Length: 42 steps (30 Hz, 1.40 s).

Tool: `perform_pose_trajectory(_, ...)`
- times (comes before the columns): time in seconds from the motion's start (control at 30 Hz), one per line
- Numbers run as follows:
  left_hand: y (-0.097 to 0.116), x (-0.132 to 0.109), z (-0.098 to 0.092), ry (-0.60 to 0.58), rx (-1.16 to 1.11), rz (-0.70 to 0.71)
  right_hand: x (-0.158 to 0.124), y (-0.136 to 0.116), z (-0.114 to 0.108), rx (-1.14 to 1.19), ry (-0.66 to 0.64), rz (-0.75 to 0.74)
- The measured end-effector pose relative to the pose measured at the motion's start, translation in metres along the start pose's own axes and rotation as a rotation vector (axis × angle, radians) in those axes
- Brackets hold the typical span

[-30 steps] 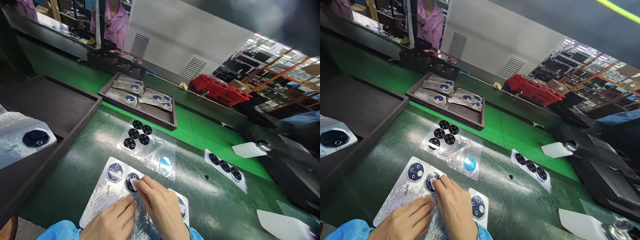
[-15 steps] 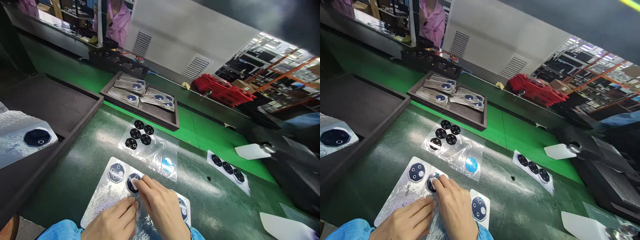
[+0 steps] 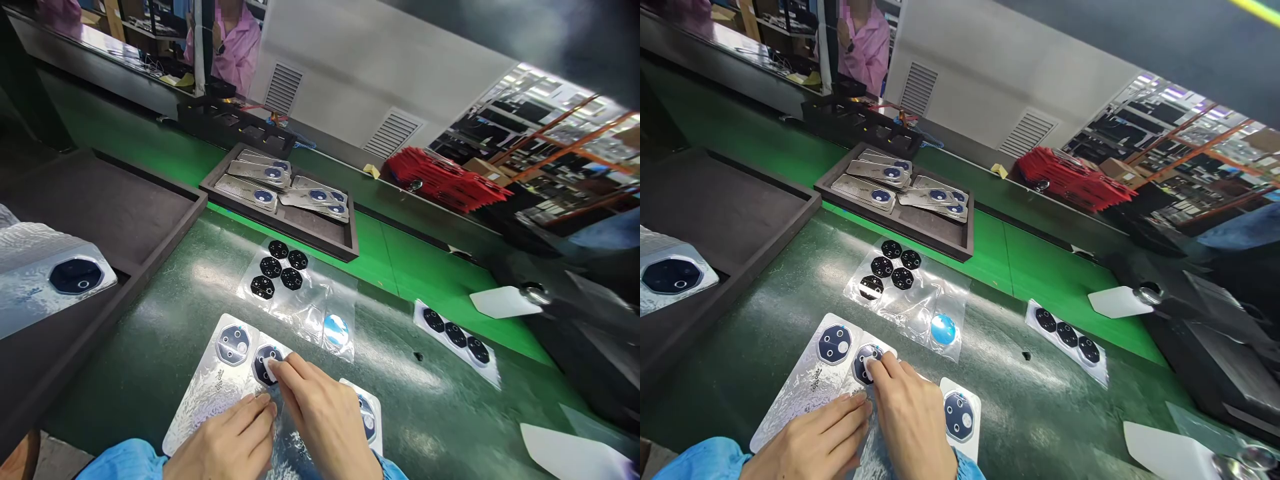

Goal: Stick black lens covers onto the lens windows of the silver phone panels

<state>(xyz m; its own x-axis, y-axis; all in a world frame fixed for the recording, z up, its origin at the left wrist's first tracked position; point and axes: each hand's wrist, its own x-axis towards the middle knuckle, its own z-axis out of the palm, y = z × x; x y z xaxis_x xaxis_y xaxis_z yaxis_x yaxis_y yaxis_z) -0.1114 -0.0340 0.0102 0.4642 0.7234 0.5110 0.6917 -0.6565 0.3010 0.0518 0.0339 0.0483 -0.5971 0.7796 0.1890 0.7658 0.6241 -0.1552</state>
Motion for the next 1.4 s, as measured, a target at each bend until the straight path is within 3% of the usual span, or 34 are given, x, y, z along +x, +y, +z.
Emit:
perform_pose_trajectory(0.57, -0.001, 0.004, -0.005, -0.025, 0.003, 0.035, 0.0, 0.002, 0.001, 0.006, -0.044, -0.001)
perform_pose_trajectory(0.97, -0.003, 0.003, -0.003, -0.027, 0.015, 0.07, 0.009, 0.011, -0.006, -0.028, -0.086, -0.167)
perform_pose_trajectory(1.23, 0.0, -0.003, 0.005, 0.016, -0.018, 0.006, 0.006, 0.011, -0.005, -0.103, -0.068, -0.296)
perform_pose_trajectory(1.4, 0.001, -0.008, 0.009, 0.002, -0.015, -0.003, 0.008, 0.011, -0.007, -0.114, -0.064, -0.299)
